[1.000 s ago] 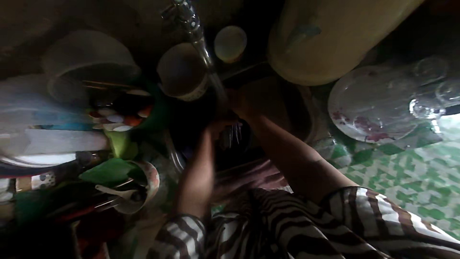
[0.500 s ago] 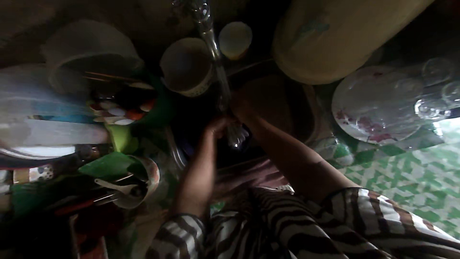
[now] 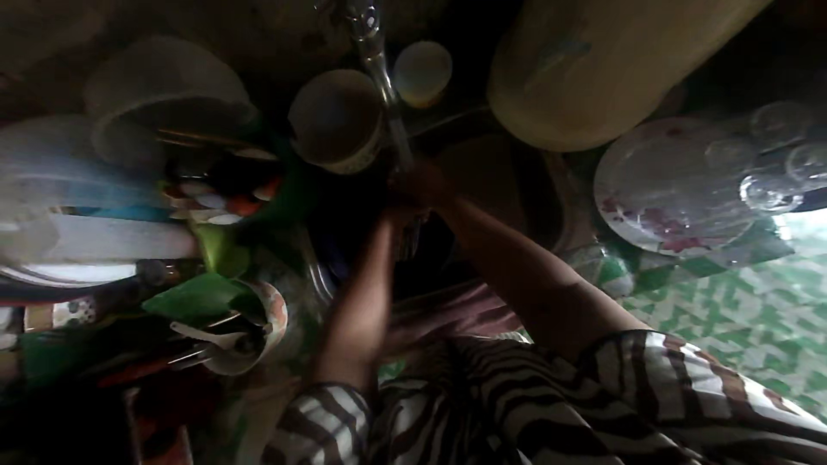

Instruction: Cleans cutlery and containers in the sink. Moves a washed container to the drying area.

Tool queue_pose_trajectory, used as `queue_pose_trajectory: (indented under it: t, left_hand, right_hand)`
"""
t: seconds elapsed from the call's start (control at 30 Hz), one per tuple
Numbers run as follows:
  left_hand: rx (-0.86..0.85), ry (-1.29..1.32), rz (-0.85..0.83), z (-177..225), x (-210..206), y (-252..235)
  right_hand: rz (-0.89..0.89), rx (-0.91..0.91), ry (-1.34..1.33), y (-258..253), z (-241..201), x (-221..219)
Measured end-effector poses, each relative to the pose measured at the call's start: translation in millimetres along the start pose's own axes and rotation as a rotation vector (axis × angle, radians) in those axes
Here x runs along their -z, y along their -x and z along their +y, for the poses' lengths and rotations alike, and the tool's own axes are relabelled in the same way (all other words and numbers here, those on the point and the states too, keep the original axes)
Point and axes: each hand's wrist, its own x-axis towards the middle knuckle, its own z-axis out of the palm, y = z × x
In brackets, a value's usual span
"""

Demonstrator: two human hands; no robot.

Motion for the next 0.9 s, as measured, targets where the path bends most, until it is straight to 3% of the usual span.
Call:
queue_pose_trajectory:
  t: [0.13, 0.2, 0.3, 0.4, 0.57, 0.77, 0.9]
  left_hand:
    - [-0.178, 0.034, -0.132, 7, 7, 1]
    - [-0.251, 0.082, -0.166, 1, 9, -4]
    - [-0.110, 0.108, -0.031, 2, 4, 1]
    - [-0.020, 0.129, 0.029, -3, 5, 3]
    - [-0.110, 0.204, -0.118, -8, 6, -5]
    - [-0.142, -0.407, 0.053, 4, -11, -2]
    - [-0.328, -0.109, 0.103, -19, -9, -13]
  right_hand:
    - [-0.365, 0.122, -0.323, 6, 10, 27]
    - [-0.428, 0.120, -0.225, 8, 7, 36]
    - [-0.195, 0.098, 0.018, 10, 2, 25]
    - [-0.037, 0.074, -0.025, 11, 0, 11]
    - [-0.041, 0.085, 0.039, -2, 9, 8]
    - [0.059, 0.074, 0.204, 2, 6, 4]
    - [-0.084, 0.250, -0.109, 4, 17, 16]
